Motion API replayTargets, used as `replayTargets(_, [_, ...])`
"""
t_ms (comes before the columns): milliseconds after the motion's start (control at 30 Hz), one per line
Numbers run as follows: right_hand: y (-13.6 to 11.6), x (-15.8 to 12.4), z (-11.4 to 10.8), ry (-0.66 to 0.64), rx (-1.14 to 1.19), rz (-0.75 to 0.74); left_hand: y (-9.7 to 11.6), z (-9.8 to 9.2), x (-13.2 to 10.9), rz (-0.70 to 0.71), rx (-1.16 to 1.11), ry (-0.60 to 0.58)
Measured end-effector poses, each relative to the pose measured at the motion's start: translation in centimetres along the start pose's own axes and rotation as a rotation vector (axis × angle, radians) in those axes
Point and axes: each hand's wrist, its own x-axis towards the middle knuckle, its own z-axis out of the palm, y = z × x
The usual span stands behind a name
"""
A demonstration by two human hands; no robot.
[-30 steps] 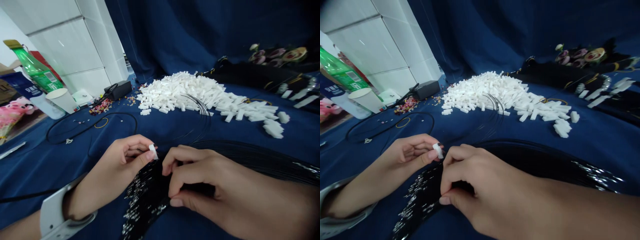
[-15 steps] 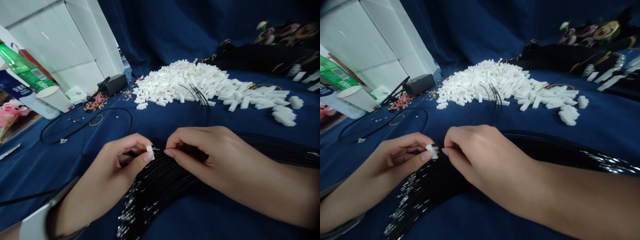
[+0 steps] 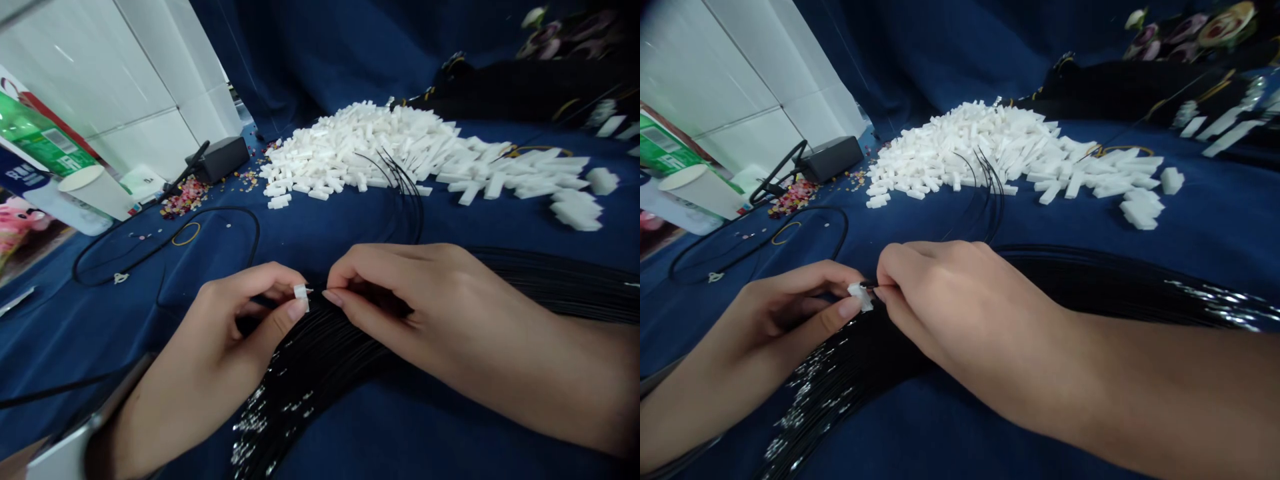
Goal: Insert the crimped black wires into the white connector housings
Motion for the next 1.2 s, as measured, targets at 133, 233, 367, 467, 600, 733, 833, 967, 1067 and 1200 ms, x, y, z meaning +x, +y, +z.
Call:
replayTargets(133, [0.0,-0.5,0.0,0.043,-0.116,-0.097,0.1,0.0,-0.1,0.042,0.090,0.007])
replayTargets(233, [0.0,-0.9,0.0,0.045,-0.171,-0.154,0.1,0.0,0.0,0.077,0.141,-0.009])
replayTargets(367, [0.0,-1.1,0.0,0.025,-0.174,-0.174,0.0,0.0,-0.2,0.164,0.183,-0.002])
replayTargets(467, [-0.1,-1.0,0.1,0.035,-0.165,-0.179,-0.2,0.0,-0.4,0.223,0.227,-0.005])
replayTargets(600, [0.0,-0.9,0.6,0.066,-0.169,-0.237,-0.2,0.1,-0.6,0.293,0.302,-0.022])
replayTargets(733, [-0.1,-0.9,0.5,0.062,-0.206,-0.257,0.0,0.0,-0.3,0.315,0.318,-0.027])
replayTargets(833, [-0.6,-0.9,0.0,0.146,-0.299,-0.305,0.2,-0.1,0.3,0.252,0.245,-0.018])
replayTargets(967, [-1.5,-1.0,0.0,0.189,-0.223,-0.370,0.1,-0.2,0.9,0.106,0.058,0.002])
replayTargets(1067, [-1.6,-1.3,0.5,0.032,-0.190,-0.407,-0.1,-0.3,0.8,0.059,0.029,0.035])
replayTargets(1200, [-1.2,-1.5,0.8,-0.021,-0.284,-0.418,-0.4,-0.4,0.6,0.100,0.066,0.021])
